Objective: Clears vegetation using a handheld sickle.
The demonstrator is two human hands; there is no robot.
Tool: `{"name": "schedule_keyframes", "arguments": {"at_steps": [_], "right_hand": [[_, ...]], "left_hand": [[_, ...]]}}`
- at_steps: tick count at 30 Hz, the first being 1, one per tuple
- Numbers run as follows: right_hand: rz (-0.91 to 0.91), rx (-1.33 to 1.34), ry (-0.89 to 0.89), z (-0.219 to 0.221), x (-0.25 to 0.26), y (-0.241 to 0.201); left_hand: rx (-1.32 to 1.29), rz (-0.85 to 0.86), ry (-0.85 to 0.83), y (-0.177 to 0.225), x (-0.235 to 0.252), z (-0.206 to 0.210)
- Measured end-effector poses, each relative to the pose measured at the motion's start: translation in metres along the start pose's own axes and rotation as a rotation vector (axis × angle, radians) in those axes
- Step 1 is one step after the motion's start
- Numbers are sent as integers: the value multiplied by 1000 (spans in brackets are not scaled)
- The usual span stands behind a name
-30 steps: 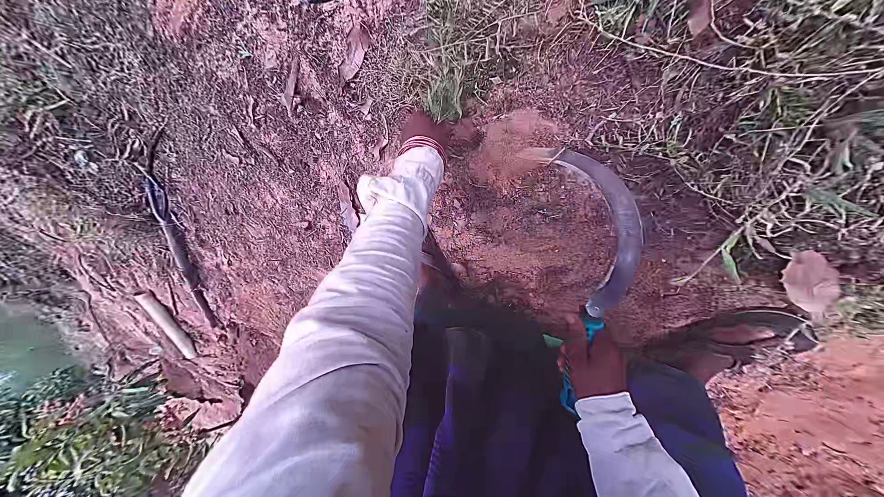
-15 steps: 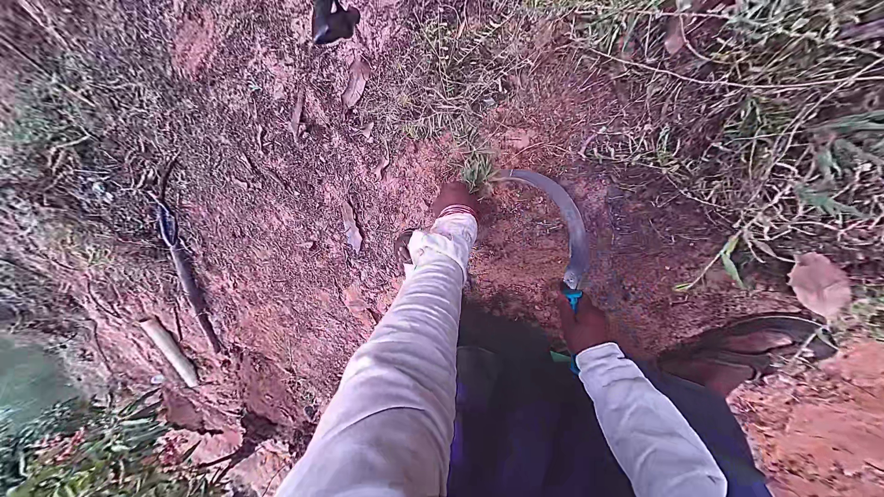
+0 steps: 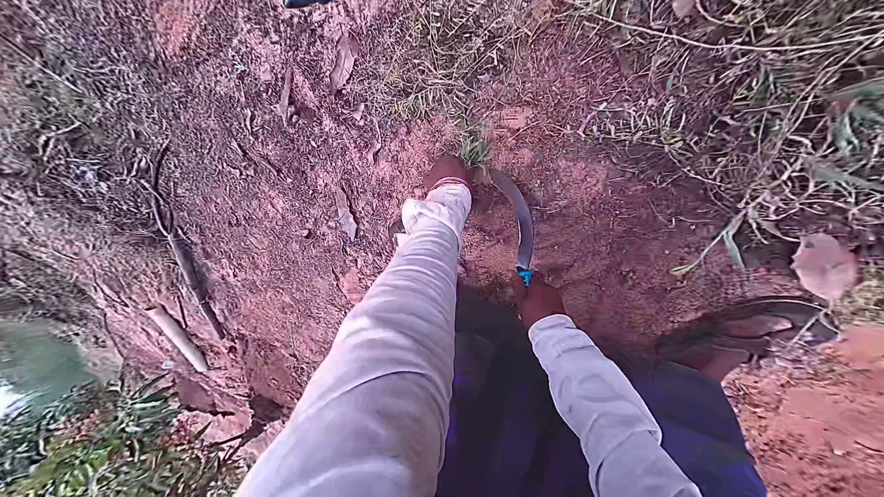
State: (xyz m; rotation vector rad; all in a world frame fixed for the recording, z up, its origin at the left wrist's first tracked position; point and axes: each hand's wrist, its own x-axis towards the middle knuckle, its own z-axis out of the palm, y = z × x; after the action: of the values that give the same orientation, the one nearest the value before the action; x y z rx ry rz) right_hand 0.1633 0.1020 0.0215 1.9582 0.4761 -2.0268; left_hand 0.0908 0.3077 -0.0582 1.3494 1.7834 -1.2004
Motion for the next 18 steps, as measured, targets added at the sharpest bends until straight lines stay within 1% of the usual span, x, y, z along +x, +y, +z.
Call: {"name": "schedule_keyframes", "arguments": {"at_steps": [2, 3, 4, 6, 7, 9, 11, 12, 13, 14, 16, 18], "right_hand": [[42, 5, 14, 1, -27, 1], [40, 26, 61, 5, -41, 12], [20, 66, 142, 12, -54, 29], [-56, 143, 327, 18, -69, 61], [-88, 163, 387, 15, -70, 71], [-117, 167, 420, -1, -60, 68], [-117, 141, 394, -19, -41, 42], [-127, 120, 375, -26, -30, 25], [-146, 92, 362, -30, -17, 8], [-164, 66, 341, -32, -3, -9], [-159, -3, 275, -31, 21, -39], [-93, -77, 220, -22, 30, -49]], "left_hand": [[1, 33, 25, -1, -4, -7], [-54, 27, 69, -6, -4, -11], [-160, 1, 126, -12, -6, -16], [-480, -101, 242, -26, -8, -30], [-654, -167, 300, -33, -9, -34], [-959, -262, 368, -45, -5, -36], [-1151, -302, 401, -51, 12, -24], [-1175, -301, 374, -50, 19, -19], [-1146, -276, 329, -47, 22, -16], [-1088, -230, 297, -43, 28, -14], [-921, -122, 285, -33, 40, -9], [-754, -73, 260, -29, 47, -6]]}}
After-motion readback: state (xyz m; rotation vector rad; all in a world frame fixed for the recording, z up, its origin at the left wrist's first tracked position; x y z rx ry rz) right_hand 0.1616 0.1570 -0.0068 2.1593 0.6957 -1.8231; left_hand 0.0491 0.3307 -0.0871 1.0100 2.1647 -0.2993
